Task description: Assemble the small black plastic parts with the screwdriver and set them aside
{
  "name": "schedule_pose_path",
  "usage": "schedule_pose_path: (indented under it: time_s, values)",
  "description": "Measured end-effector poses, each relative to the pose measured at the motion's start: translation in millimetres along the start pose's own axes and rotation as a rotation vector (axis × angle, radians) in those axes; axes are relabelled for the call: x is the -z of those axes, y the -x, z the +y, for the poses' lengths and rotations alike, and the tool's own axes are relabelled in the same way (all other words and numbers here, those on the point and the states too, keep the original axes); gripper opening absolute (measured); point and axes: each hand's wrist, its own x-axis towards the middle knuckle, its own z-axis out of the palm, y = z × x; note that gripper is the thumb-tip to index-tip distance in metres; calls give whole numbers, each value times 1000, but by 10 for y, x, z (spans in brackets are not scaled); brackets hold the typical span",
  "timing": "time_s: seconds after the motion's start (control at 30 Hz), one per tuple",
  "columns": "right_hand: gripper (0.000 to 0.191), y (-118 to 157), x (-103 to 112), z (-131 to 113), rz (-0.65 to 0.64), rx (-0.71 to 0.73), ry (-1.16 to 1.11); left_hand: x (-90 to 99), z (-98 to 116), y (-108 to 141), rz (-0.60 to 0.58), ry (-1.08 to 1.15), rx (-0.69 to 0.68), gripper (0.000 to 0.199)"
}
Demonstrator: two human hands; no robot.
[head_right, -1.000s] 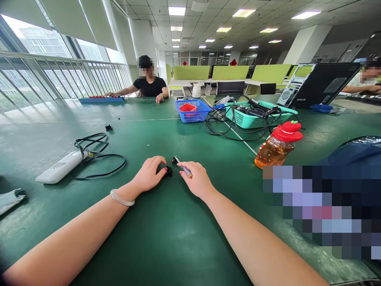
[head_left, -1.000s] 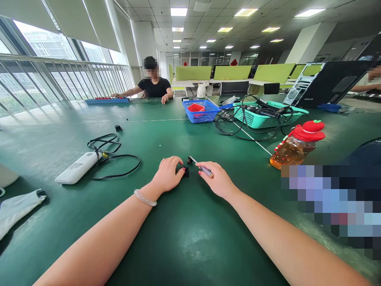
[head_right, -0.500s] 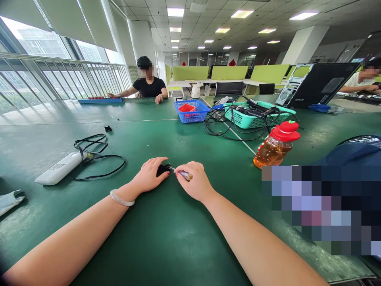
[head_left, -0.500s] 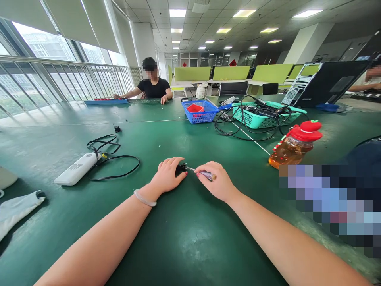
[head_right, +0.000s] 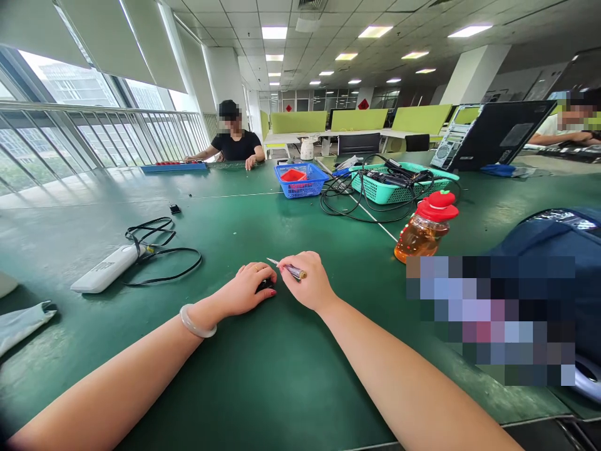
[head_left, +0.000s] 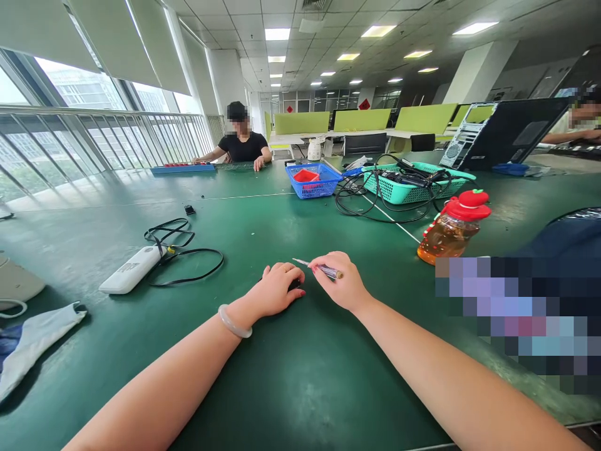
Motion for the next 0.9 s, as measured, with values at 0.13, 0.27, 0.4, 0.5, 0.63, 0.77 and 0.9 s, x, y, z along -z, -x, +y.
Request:
schedule_pose_path:
  time_s: [0.13,0.27,0.4,0.5,0.63,0.77,0.9]
  values:
    - [15,-6,7,7,5,-13,-5,30,73,237,-27,7,-21,13]
    - [16,-3,-6,20,-29,-41,4,175,-33,747,-5,8,33,13]
    - [16,5,-45,42,-138,-11,12,410,-342,1377,68,-47,195,19]
    - [16,9,-68,64,-169,-15,7,588,-649,1785,116,-105,322,24]
    - [16,8,-79,100,-171,-28,11,793,-920,2098,146,-157,431,27]
    - [16,4,-75,123,-188,-8,29,934,-865,2164,275,-180,500,23]
    - [16,5,-66,107,-185,12,37,984,-716,2191,477,-55,656,34]
